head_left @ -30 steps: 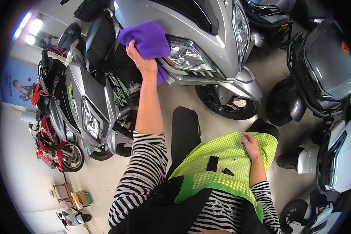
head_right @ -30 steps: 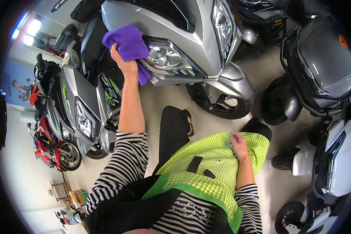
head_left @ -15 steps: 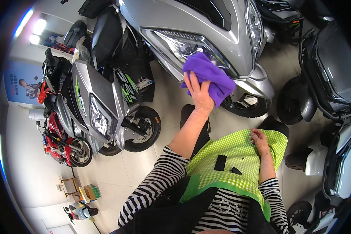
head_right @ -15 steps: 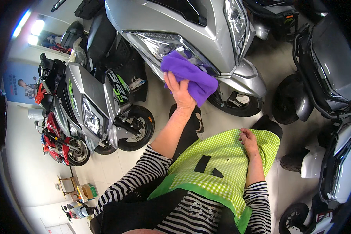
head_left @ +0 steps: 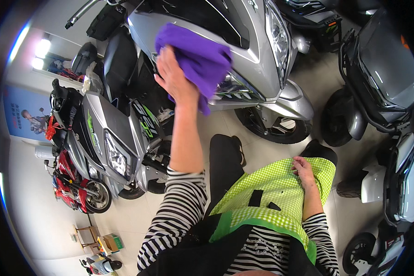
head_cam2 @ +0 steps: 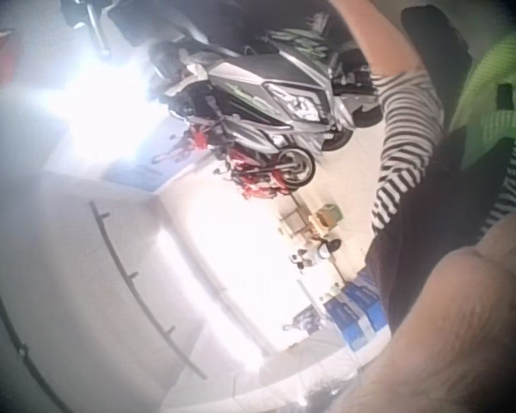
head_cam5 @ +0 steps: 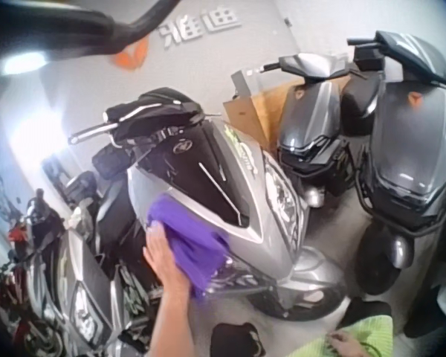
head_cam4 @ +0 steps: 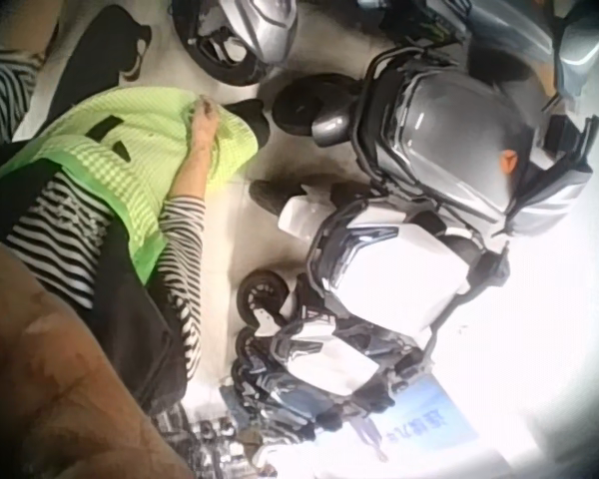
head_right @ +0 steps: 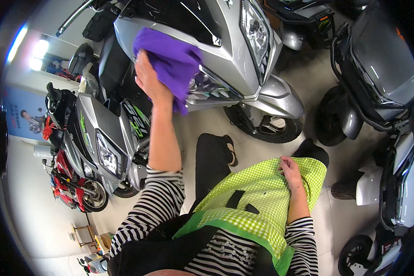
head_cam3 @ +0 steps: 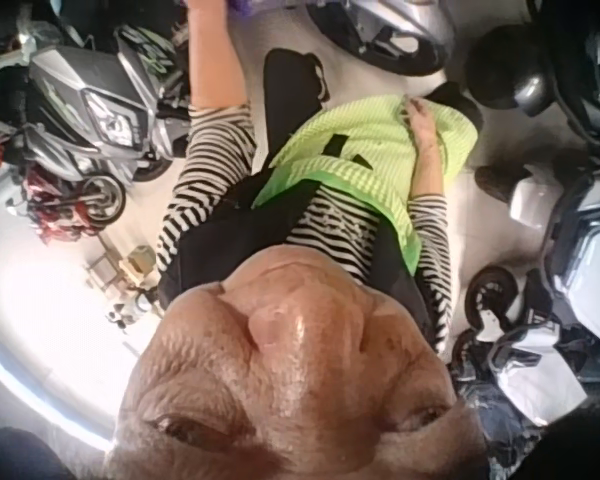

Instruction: The person wipes the front fairings, headlights, and side panels of several parked motorcycles using a purple cloth. They move between different bikes, wiping multiple surfaces on each one in a repetitive manner.

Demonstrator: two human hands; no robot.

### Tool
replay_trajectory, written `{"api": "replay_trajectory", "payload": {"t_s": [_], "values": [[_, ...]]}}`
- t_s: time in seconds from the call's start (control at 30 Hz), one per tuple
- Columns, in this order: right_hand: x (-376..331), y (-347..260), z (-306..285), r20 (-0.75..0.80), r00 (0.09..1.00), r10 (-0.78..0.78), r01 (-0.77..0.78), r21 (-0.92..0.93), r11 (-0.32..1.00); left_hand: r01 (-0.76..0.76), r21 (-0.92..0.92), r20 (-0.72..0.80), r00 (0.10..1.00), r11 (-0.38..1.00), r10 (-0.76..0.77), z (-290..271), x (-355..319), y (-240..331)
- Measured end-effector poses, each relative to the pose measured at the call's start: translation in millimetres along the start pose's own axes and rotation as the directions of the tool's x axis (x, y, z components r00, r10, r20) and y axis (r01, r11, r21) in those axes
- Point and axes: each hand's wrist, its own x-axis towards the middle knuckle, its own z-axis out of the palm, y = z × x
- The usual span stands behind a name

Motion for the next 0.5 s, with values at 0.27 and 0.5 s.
{"api": "replay_trajectory", "payload": {"t_s": [0.27,0.5], "values": [[0,-8,2,0.01,0.999,0.03,-0.031,0.077,0.997,-0.062,0.191,0.149,0.988,0.98,0.034,34,118,34],[-2,-14,1,-0.008,1.0,0.029,-0.028,0.11,0.994,-0.473,0.082,0.059,0.881,0.877,0.47,52,64,118]]}}
